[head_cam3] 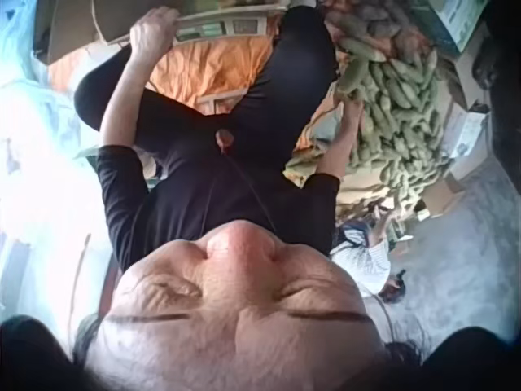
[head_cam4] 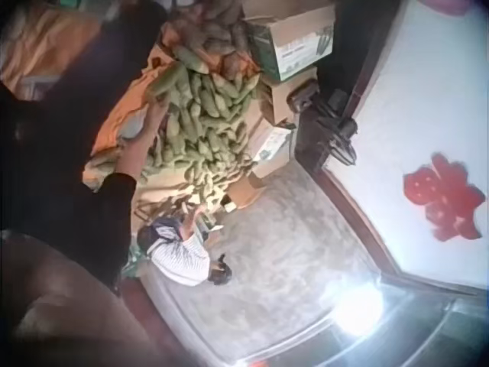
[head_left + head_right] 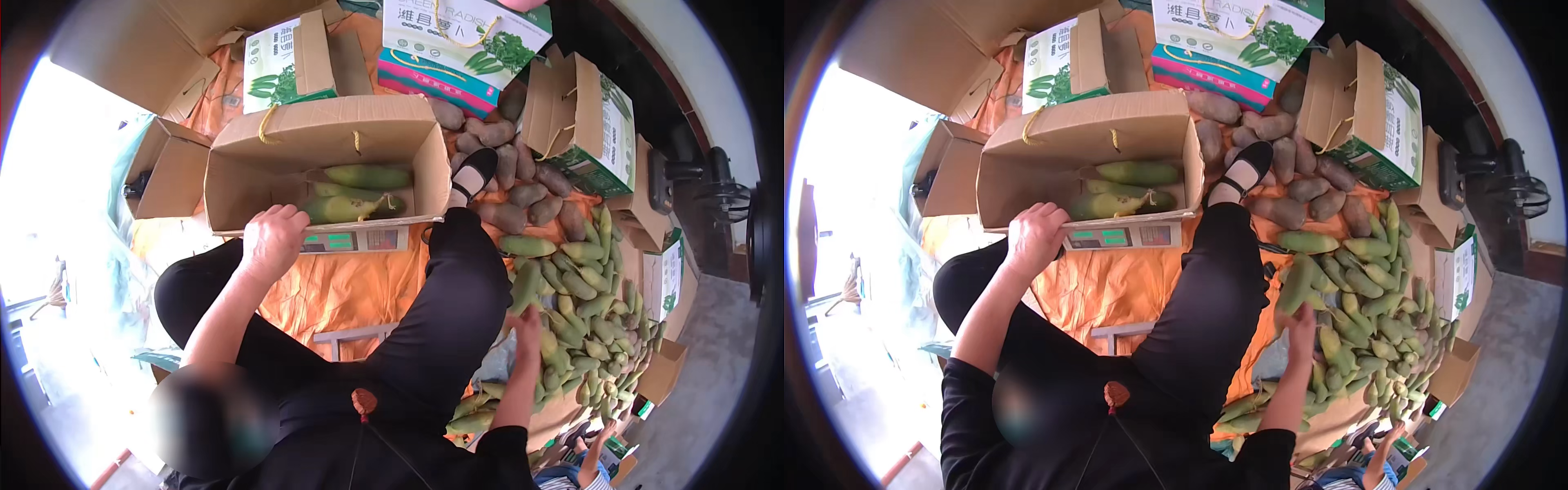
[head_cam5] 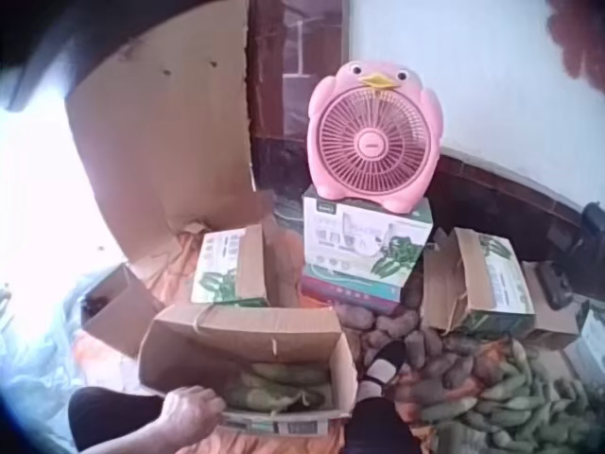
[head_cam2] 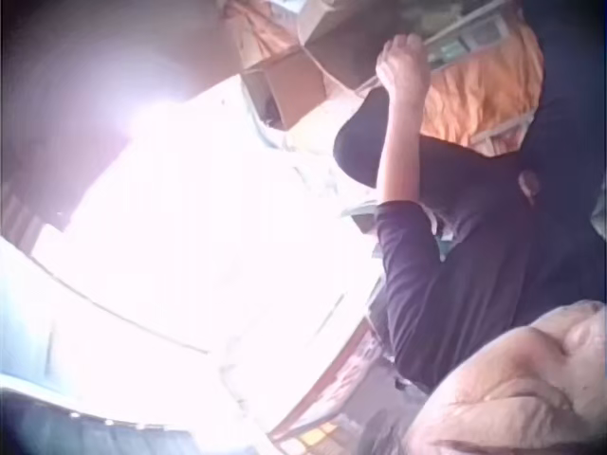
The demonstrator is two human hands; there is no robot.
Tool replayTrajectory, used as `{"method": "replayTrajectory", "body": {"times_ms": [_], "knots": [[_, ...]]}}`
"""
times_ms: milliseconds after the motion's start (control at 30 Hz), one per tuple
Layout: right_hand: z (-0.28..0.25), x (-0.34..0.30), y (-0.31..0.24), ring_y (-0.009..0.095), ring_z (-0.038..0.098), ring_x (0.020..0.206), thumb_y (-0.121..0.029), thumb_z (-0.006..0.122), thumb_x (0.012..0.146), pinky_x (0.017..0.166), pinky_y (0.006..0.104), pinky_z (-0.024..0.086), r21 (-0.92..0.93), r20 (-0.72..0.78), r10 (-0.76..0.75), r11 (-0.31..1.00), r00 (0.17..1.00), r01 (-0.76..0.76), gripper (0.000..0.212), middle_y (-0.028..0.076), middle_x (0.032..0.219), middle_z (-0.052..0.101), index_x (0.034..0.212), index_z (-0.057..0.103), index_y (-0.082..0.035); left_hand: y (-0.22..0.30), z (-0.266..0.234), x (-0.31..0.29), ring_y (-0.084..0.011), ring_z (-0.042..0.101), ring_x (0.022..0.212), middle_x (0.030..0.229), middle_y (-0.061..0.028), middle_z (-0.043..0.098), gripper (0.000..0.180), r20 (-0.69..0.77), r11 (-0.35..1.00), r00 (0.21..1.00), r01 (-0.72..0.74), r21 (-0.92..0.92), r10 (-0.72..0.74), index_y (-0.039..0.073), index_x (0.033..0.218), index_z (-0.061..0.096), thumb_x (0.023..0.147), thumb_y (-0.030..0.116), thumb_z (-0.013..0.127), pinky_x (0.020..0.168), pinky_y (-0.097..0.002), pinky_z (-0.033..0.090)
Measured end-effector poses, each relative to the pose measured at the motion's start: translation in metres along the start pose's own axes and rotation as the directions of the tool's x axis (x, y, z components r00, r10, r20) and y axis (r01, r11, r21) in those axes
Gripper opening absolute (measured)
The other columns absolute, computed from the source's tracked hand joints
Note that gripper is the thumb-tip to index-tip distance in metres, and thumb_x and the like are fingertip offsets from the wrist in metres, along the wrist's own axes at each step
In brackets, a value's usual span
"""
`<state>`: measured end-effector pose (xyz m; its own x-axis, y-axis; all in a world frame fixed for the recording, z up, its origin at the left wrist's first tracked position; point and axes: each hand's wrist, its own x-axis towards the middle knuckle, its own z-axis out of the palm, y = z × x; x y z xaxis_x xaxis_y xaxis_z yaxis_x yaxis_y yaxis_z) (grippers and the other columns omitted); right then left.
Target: Packing luffas into cardboard boxes and weighing them.
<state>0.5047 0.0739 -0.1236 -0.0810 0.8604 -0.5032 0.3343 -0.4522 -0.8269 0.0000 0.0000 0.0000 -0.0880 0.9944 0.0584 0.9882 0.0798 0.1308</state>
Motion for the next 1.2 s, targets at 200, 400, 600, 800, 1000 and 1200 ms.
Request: {"method": "replayTrajectory", "body": {"times_ms": [200, 400, 600, 800, 1000, 1200], "knots": [[0.039, 0.002, -0.227, 0.013, 0.058, 0.088, 0.003, 0.067, 0.069, 0.08, 0.0278, 0.046, 0.0, 0.191, -0.33, 0.942, 0.924, 0.336, 0.049, 0.004, 0.1, 0.06, 0.116, 0.052, 0.001, 0.002, -0.002, -0.001, -0.0239, 0.058, 0.076, 0.074, -0.0037, 0.054, 0.014, 0.004, 0.999, 1.0, -0.03, -0.025, 0.03, 0.01, 0.076, 0.058, 0.068, 0.014, 0.069, 0.066, -0.0366, 0.048], [0.135, 0.01, -0.333, 0.013, 0.059, 0.091, -0.004, 0.077, 0.066, 0.081, 0.0299, 0.049, -0.165, 0.62, -0.3, 0.854, 0.725, 0.494, 0.054, 0.006, 0.101, 0.062, 0.116, 0.055, -0.002, -0.002, 0.001, -0.009, -0.0217, 0.058, 0.073, 0.071, -0.0024, 0.053, 0.007, -0.056, 0.999, 0.997, -0.05, -0.003, 0.05, 0.012, 0.07, 0.056, 0.067, 0.01, 0.061, 0.062, -0.0344, 0.047], [0.255, 0.048, -0.328, 0.032, 0.063, 0.094, -0.026, 0.08, 0.057, 0.081, 0.0389, 0.049, -0.483, 0.766, -0.171, 0.484, 0.62, 0.73, 0.057, 0.017, 0.101, 0.065, 0.105, 0.061, -0.003, 0.0, 0.004, -0.005, -0.022, 0.058, 0.076, 0.073, -0.0025, 0.054, 0.011, -0.03, 0.998, 0.999, -0.046, -0.044, 0.045, 0.011, 0.072, 0.056, 0.068, 0.013, 0.067, 0.065, -0.0348, 0.047], [0.353, 0.055, -0.287, 0.03, 0.06, 0.105, -0.032, 0.079, 0.062, 0.09, 0.0391, 0.047, -0.542, 0.792, -0.161, 0.257, 0.588, 0.8, 0.064, 0.016, 0.109, 0.063, 0.117, 0.058, -0.007, -0.001, 0.002, -0.009, -0.0218, 0.058, 0.075, 0.073, -0.0024, 0.053, 0.013, -0.023, 0.999, 0.999, -0.031, -0.042, 0.03, 0.012, 0.071, 0.055, 0.068, 0.013, 0.067, 0.064, -0.0352, 0.047], [0.324, 0.052, -0.31, 0.027, 0.061, 0.102, -0.027, 0.075, 0.073, 0.089, 0.0349, 0.048, -0.282, 0.858, -0.269, 0.466, 0.437, 0.839, 0.061, 0.017, 0.114, 0.061, 0.124, 0.053, -0.003, -0.003, 0.007, -0.005, -0.0212, 0.058, 0.075, 0.073, -0.002, 0.054, 0.011, -0.029, 0.999, 0.999, -0.039, -0.005, 0.039, 0.013, 0.071, 0.056, 0.069, 0.017, 0.066, 0.064, -0.0351, 0.047], [0.176, 0.03, -0.342, 0.009, 0.059, 0.089, -0.012, 0.065, 0.086, 0.079, 0.0241, 0.047, -0.117, 0.615, -0.473, 0.737, 0.631, 0.666, 0.036, 0.006, 0.103, 0.063, 0.12, 0.056, -0.002, -0.005, -0.001, 0.001, -0.0276, 0.059, 0.078, 0.076, -0.0063, 0.057, 0.013, -0.002, 0.999, 1.0, 0.004, -0.038, -0.004, 0.01, 0.076, 0.058, 0.068, 0.011, 0.068, 0.067, -0.0397, 0.049]]}}
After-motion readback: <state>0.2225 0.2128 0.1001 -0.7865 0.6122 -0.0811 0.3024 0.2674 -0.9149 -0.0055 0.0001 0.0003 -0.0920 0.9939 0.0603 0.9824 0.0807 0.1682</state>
